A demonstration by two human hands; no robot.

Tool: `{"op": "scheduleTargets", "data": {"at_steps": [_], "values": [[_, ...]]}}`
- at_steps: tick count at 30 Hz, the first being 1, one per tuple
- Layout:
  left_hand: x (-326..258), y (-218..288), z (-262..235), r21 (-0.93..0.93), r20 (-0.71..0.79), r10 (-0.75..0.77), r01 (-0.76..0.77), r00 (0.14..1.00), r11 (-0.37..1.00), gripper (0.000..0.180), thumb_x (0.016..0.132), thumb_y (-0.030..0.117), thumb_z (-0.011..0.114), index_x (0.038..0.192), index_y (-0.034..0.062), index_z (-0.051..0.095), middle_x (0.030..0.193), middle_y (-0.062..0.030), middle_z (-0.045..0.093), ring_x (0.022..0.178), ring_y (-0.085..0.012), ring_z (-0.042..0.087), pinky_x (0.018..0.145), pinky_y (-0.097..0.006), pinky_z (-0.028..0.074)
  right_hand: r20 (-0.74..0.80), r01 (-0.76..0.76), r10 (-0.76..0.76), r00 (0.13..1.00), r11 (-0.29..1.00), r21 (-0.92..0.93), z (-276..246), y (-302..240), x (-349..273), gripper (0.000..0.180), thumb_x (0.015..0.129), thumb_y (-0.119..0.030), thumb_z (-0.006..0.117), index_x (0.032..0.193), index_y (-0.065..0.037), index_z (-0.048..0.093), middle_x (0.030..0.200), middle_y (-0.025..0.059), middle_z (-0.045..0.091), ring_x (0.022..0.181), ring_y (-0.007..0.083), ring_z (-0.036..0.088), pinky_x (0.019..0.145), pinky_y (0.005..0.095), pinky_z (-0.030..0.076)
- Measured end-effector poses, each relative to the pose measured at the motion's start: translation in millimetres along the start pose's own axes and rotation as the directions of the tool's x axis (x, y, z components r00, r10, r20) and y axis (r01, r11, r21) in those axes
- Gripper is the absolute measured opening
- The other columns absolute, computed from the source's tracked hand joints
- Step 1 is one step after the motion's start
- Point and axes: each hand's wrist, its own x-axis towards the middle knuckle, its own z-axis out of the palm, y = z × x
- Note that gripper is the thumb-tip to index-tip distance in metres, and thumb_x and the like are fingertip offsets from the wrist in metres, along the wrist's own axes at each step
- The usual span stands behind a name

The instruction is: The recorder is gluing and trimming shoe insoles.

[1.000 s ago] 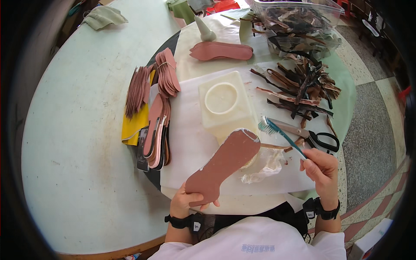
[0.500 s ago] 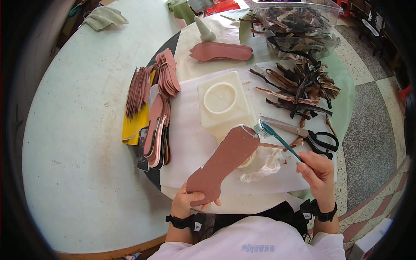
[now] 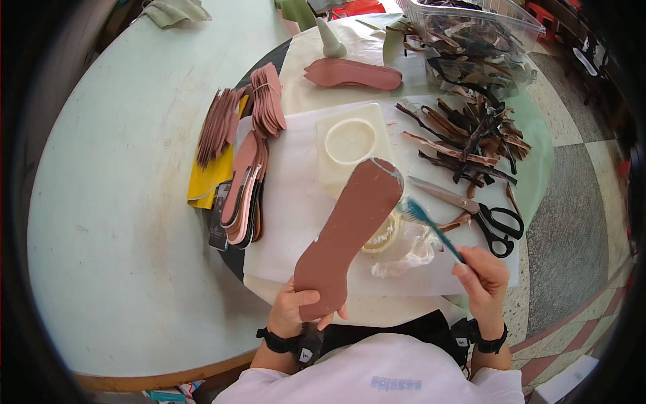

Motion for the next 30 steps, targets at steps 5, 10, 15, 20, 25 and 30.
{"op": "scheduleTargets", "data": {"at_steps": [5,10,15,20,25,30], "values": [[-4.7,-12.4,-7.1,-0.174,0.132,-0.059,0.082,0.989,0.981,0.040,0.078,0.011,0.053,0.112,-0.0094,0.046,0.078,-0.0328,0.056,0.057,-0.0480,0.059,0.030,-0.039,0.041,-0.121,0.084,-0.092,0.988,0.994,-0.072,-2.1,-10.4,5.5,0.025,0.077,0.004,0.061,0.102,0.006,0.062,0.072,0.0049,0.053,0.057,0.0084,0.043,0.049,0.0202,0.031],[-5.7,-24.2,-1.1,-0.254,0.120,-0.151,0.177,0.981,0.951,0.038,0.080,0.016,0.051,0.111,-0.0049,0.049,0.071,-0.0326,0.057,0.038,-0.0324,0.054,0.028,-0.030,0.040,-0.136,0.191,-0.222,0.966,0.960,-0.205,1.2,-6.4,12.3,0.027,0.077,0.006,0.061,0.103,0.006,0.062,0.077,0.0070,0.057,0.059,0.0091,0.046,0.050,0.0203,0.035],[3.5,-35.6,-0.2,-0.354,0.249,-0.098,0.184,0.964,0.917,0.035,0.085,0.021,0.047,0.110,-0.0035,0.050,0.070,-0.0284,0.060,0.032,-0.0209,0.051,0.029,-0.024,0.039,-0.071,0.281,-0.313,0.947,0.916,-0.286,-0.6,2.7,3.1,0.029,0.074,0.006,0.063,0.103,0.003,0.063,0.080,0.0113,0.061,0.061,0.0153,0.055,0.054,0.0225,0.042],[19.3,-39.1,-2.3,-0.463,0.469,-0.010,0.256,0.883,0.849,0.034,0.089,0.021,0.043,0.111,-0.0038,0.050,0.072,-0.0249,0.062,0.034,-0.0174,0.054,0.030,-0.023,0.040,0.026,0.378,-0.387,0.922,0.878,-0.295,-1.3,7.7,0.7,0.030,0.071,0.006,0.065,0.101,0.003,0.064,0.080,0.0123,0.062,0.062,0.0186,0.056,0.054,0.0243,0.043],[21.0,-41.1,-0.9,-0.487,0.534,-0.020,0.327,0.845,0.810,0.034,0.088,0.018,0.044,0.110,-0.0075,0.050,0.073,-0.0261,0.062,0.035,-0.0190,0.056,0.032,-0.023,0.043,-0.141,0.343,-0.421,0.896,0.858,-0.382,-14.0,3.0,14.5,0.030,0.071,0.007,0.065,0.102,0.003,0.063,0.082,0.0119,0.061,0.064,0.0175,0.056,0.054,0.0228,0.043],[22.8,-41.2,1.8,-0.486,0.537,-0.021,0.329,0.844,0.809,0.034,0.087,0.018,0.044,0.109,-0.0075,0.051,0.072,-0.0261,0.062,0.035,-0.0193,0.055,0.032,-0.023,0.043,-0.119,0.362,-0.449,0.885,0.827,-0.430,-14.5,2.8,18.4,0.032,0.070,0.007,0.066,0.102,0.002,0.064,0.080,0.0116,0.061,0.062,0.0170,0.056,0.052,0.0230,0.043]]}}
